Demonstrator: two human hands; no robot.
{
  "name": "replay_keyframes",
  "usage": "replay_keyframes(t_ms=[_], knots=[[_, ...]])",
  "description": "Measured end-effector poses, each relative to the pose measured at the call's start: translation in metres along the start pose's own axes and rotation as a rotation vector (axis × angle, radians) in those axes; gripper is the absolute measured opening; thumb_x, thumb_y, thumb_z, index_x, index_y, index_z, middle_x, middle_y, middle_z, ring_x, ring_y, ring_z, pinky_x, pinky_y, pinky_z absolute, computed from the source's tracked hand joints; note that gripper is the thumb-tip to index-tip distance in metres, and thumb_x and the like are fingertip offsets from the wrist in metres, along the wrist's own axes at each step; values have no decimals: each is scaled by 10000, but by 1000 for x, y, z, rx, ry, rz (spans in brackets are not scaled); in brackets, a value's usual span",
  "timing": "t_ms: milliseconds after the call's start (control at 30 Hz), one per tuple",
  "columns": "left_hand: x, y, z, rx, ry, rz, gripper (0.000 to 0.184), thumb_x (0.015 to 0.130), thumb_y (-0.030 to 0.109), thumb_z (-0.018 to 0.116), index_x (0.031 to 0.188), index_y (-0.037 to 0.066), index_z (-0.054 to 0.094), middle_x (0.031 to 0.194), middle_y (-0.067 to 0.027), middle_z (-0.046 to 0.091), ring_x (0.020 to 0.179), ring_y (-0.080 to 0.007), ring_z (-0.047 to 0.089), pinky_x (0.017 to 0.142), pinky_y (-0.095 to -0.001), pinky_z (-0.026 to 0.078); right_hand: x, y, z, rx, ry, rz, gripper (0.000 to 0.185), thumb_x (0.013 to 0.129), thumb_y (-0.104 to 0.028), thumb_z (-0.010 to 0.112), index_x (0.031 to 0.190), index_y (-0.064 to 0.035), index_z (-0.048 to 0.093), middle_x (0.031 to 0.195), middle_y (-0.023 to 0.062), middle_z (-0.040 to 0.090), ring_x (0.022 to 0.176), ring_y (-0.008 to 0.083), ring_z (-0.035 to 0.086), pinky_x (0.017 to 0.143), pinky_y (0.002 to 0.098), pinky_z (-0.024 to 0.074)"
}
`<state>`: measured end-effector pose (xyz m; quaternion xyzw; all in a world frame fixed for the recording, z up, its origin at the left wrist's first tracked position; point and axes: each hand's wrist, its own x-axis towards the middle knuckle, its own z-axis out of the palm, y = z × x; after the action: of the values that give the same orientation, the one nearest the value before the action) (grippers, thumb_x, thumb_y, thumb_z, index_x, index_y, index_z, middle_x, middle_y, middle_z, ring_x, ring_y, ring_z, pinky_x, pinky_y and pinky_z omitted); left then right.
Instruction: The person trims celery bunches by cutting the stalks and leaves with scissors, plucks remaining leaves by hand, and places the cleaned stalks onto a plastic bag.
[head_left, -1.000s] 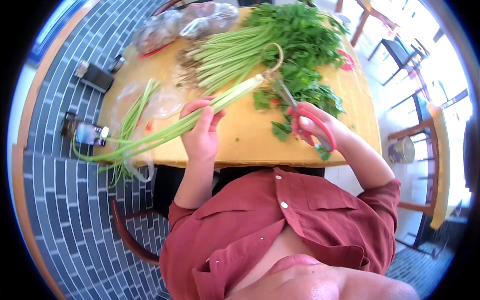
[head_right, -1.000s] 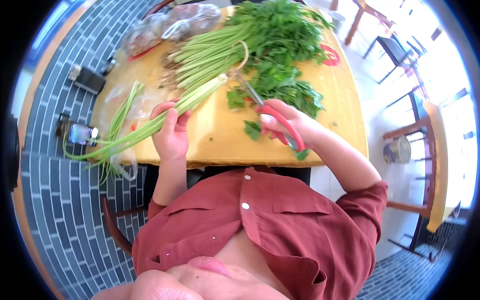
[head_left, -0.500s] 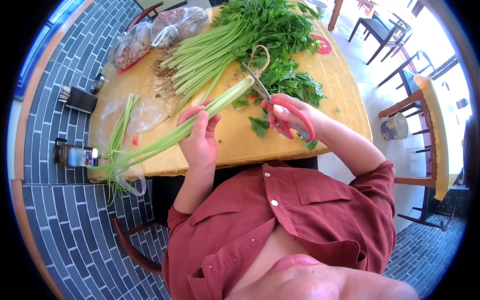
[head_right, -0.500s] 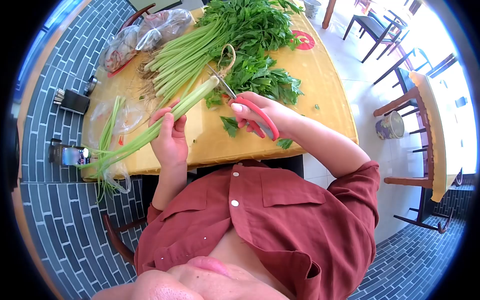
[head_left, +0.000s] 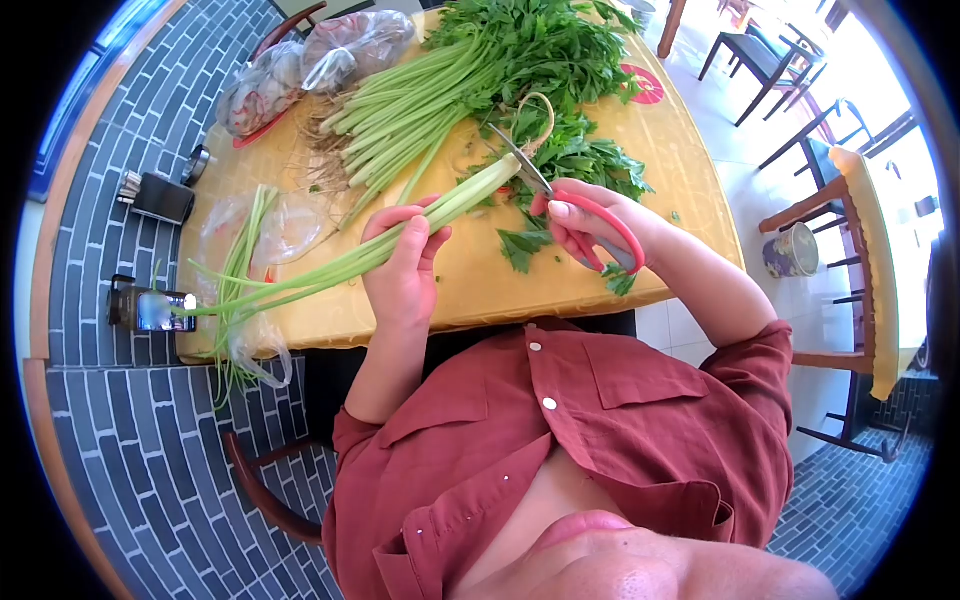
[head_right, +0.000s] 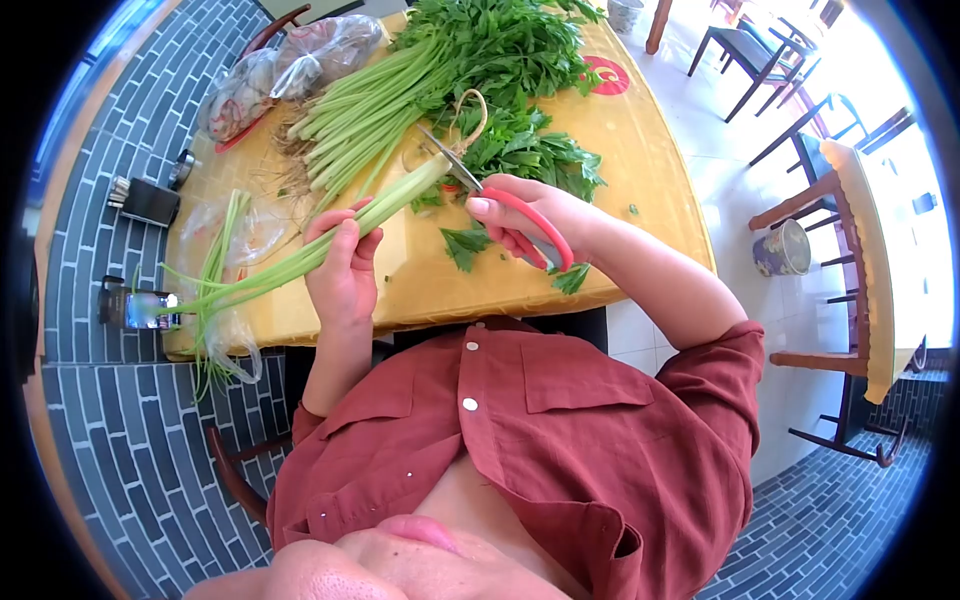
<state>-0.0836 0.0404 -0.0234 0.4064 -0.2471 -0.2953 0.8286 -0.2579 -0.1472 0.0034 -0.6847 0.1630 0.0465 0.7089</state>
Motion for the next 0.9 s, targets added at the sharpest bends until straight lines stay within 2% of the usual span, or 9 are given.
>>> replay_keyframes(t_ms=[100, 267, 400, 500, 600, 800, 900], knots=[[2, 0, -1, 15, 1, -8, 138, 871, 14, 543, 1008, 0, 547, 1093, -212, 587, 913, -216, 626, 779, -283, 561, -6, -5, 5, 38, 96, 7, 424, 936, -349, 497, 1126, 29, 498, 602, -11, 464, 439, 64, 445, 402, 199, 367], [5, -5, -4, -2, 12, -28, 131, 869, 20, 554, 999, 2, 552, 1065, -207, 602, 923, -247, 634, 777, -281, 561, -11, -8, 8, 22, 182, 25, 361, 924, -292, 518, 1062, 41, 545, 543, -31, 421, 408, 48, 403, 370, 192, 319], [8, -9, -2, -40, 62, -52, 114, 860, 5, 573, 971, 21, 554, 1038, -181, 613, 897, -205, 626, 765, -282, 556, -8, -5, 8, 13, 229, 37, 367, 915, -289, 536, 1063, 46, 545, 536, -37, 415, 406, 48, 382, 367, 194, 299], [10, -10, -3, -57, 78, -51, 107, 859, 7, 575, 963, 22, 556, 1029, -178, 617, 892, -205, 628, 761, -280, 556, -5, 1, 1, 69, 172, 11, 380, 907, -284, 544, 1069, 59, 535, 544, -26, 417, 412, 51, 374, 367, 197, 293], [10, -9, -3, -64, 79, -48, 104, 857, 10, 579, 959, 24, 560, 1027, -177, 618, 893, -207, 629, 760, -279, 559, -7, 4, -2, 344, 60, -17, 390, 901, -275, 547, 1083, 70, 523, 560, -10, 423, 425, 54, 377, 370, 202, 290], [10, -8, 0, -75, 63, -38, 106, 855, 18, 583, 957, 32, 560, 1022, -175, 620, 908, -217, 626, 758, -285, 564, -6, 9, -5, 435, 17, -6, 394, 909, -282, 541, 1122, 49, 523, 579, -12, 414, 444, 61, 368, 380, 204, 280], [12, -12, 1, -120, 74, -43, 113, 853, 26, 586, 959, 33, 549, 1018, -174, 620, 912, -222, 623, 768, -299, 561, -4, 19, -15, 671, -112, 21, 420, 924, -303, 511, 1175, 33, 490, 616, -5, 401, 461, 63, 354, 381, 206, 275]])
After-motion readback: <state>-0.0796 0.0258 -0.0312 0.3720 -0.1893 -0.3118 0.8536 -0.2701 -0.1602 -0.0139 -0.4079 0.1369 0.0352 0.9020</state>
